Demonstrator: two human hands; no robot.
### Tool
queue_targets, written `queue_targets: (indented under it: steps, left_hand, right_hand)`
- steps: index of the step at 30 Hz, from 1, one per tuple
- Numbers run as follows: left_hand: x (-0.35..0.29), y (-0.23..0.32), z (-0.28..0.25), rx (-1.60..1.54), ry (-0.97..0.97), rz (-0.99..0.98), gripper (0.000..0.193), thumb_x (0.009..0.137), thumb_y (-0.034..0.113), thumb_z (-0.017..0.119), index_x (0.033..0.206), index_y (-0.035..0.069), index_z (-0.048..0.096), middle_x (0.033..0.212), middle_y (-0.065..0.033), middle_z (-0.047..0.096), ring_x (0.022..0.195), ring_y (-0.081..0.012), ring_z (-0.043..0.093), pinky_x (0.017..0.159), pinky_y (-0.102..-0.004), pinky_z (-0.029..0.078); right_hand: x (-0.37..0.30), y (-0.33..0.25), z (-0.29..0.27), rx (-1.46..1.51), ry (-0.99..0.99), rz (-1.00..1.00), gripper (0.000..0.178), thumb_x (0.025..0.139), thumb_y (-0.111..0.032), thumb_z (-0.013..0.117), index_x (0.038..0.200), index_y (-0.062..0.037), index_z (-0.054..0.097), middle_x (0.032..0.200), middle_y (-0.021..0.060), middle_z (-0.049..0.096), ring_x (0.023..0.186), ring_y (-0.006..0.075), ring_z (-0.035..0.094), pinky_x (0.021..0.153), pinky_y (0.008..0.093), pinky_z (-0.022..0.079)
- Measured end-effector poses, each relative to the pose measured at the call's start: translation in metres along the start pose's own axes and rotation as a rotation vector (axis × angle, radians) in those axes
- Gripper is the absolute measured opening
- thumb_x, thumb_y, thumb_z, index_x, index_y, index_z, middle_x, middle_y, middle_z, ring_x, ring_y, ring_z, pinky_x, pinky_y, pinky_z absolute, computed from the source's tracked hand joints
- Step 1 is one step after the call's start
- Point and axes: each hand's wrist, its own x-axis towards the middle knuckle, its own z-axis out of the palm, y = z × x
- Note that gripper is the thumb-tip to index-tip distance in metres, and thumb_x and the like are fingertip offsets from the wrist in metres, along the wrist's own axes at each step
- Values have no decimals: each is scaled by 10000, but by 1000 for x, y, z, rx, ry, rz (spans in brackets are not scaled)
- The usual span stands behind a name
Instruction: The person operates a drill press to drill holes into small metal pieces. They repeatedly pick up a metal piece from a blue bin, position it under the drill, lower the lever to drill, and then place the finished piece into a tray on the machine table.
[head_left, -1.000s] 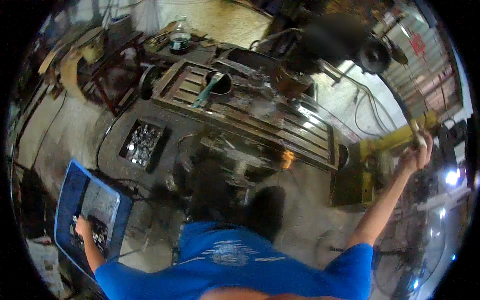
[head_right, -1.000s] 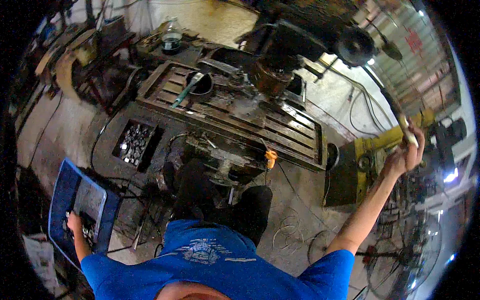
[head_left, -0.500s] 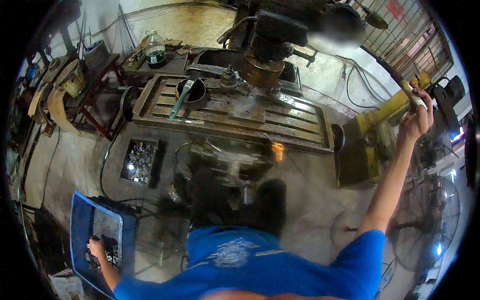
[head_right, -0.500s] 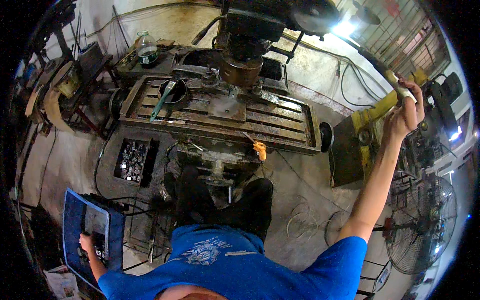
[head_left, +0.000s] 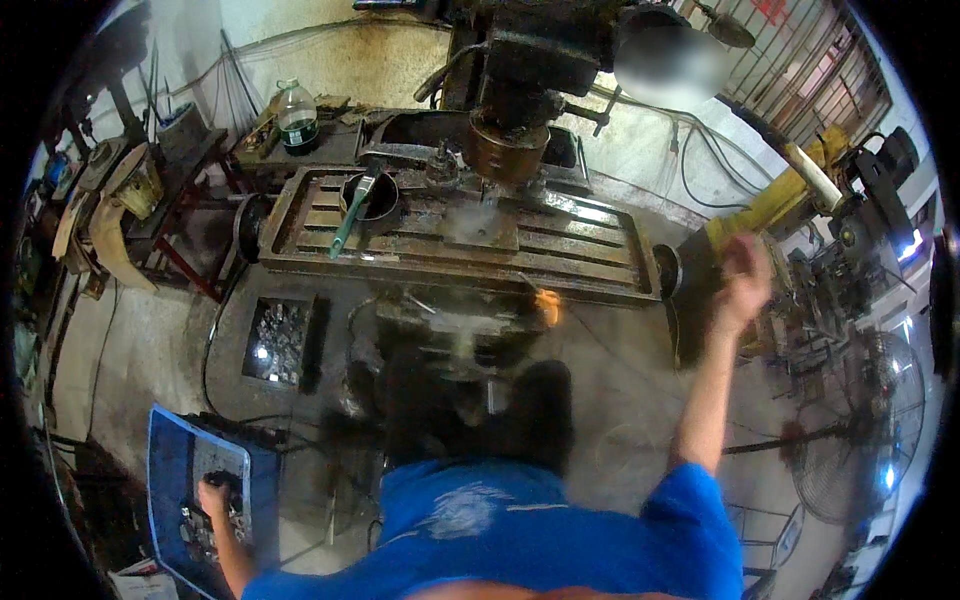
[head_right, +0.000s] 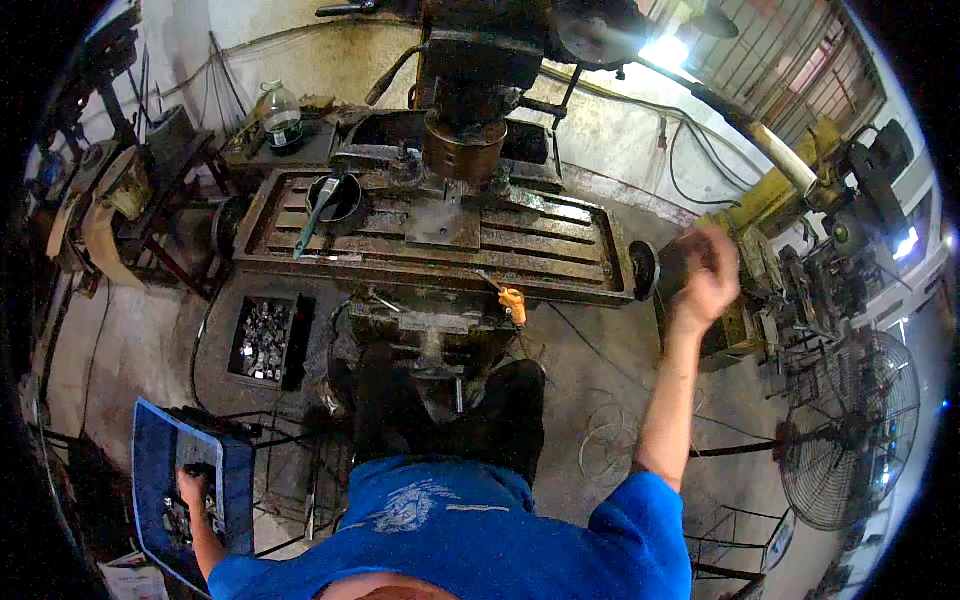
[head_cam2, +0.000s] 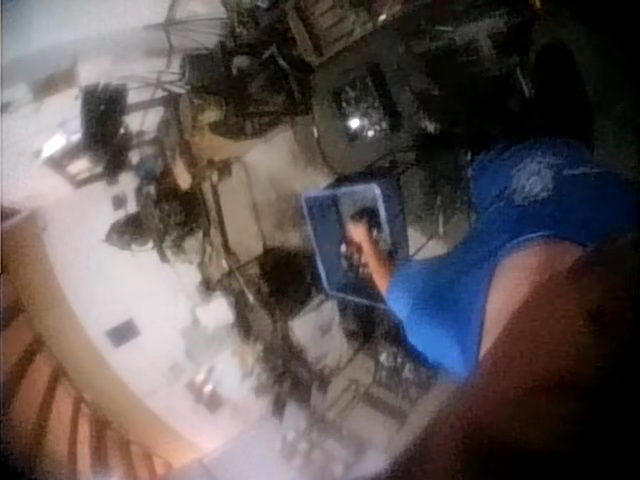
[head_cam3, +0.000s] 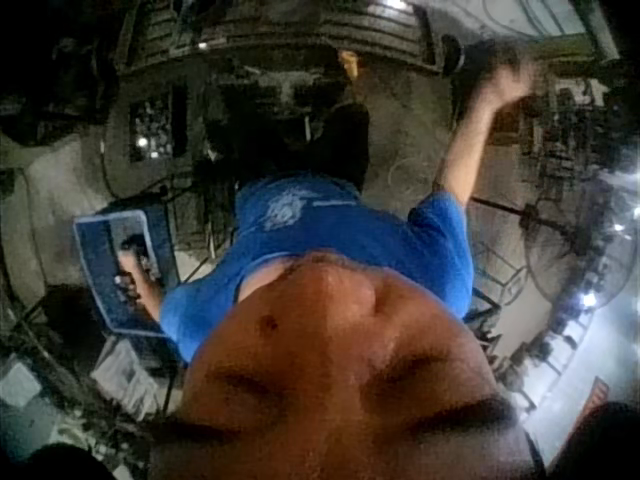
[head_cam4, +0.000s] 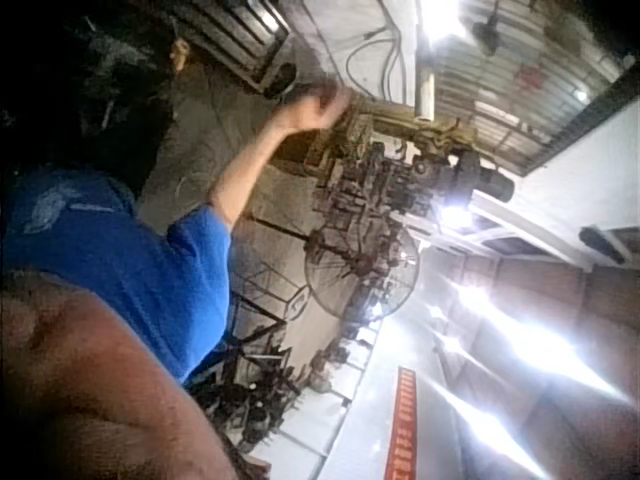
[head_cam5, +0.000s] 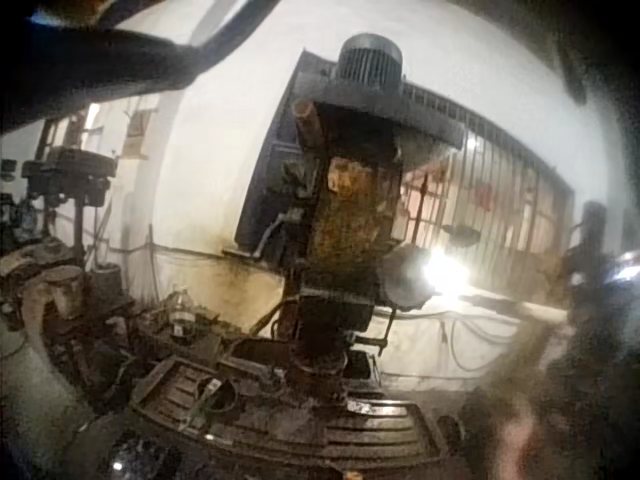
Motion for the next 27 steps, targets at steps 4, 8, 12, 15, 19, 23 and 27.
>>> queue_targets:
  steps: [4, 8, 12, 15, 19, 23, 27]
  left_hand:
    - [-2, 17, -1, 139, 15, -17, 501, 644, 400, 661, 1017, 84, 552, 1037, -159, 589, 949, -353, 558, 786, -437, 455]
    - [12, 16, 4, 199, -10, -77, 532, 637, 439, 667, 1013, 83, 542, 1019, -157, 595, 929, -346, 569, 759, -448, 463]
    - [13, 40, -4, 58, 21, -113, 430, 649, 291, 601, 1003, 50, 565, 1009, -180, 593, 933, -363, 557, 802, -446, 439]
    - [6, 53, -19, -171, 70, -241, 470, 648, 228, 570, 1025, -49, 537, 1002, -222, 583, 932, -370, 556, 830, -434, 416]
    - [50, -29, -18, -1262, -44, -253, 308, 711, 153, 576, 946, -47, 566, 886, -138, 589, 747, -227, 562, 604, -349, 452]
    - [55, 13, -65, -1741, -168, -1, 350, 785, 216, 590, 1073, 23, 544, 994, -87, 560, 864, -214, 522, 763, -336, 444]
    - [23, 134, -141, -1830, -80, 13, 362, 816, 227, 567, 1093, -3, 528, 1081, -93, 559, 971, -268, 545, 840, -364, 446]
  right_hand:
    - [-123, 75, 16, -13, -597, 754, 292, 647, -22, 546, 921, 51, 617, 790, 75, 632, 745, 145, 589, 677, 265, 476]
    - [-216, 146, 52, 61, -720, 1057, 325, 690, -126, 578, 967, 40, 609, 838, 72, 617, 802, 152, 552, 717, 270, 420]
    - [-244, 186, 78, -19, -726, 1059, 277, 698, -170, 589, 881, 39, 582, 788, 67, 588, 755, 133, 519, 679, 285, 400]
    - [-239, 176, 82, -192, -743, 879, 227, 701, -162, 599, 842, 16, 581, 685, 47, 582, 634, 121, 525, 576, 284, 417]
    - [-195, 164, 67, -199, -696, 738, 278, 746, -203, 606, 988, -65, 613, 635, 7, 590, 548, 107, 543, 488, 247, 424]
    - [-119, 68, 35, 922, -531, 1175, 531, 686, -230, 622, 1148, -48, 434, 945, 119, 563, 488, 147, 494, 400, 250, 385]
    - [-113, -14, 61, 842, -1428, 1197, 573, 617, -158, 591, 1173, -88, 470, 971, 107, 552, 493, 84, 420, 425, 203, 341]
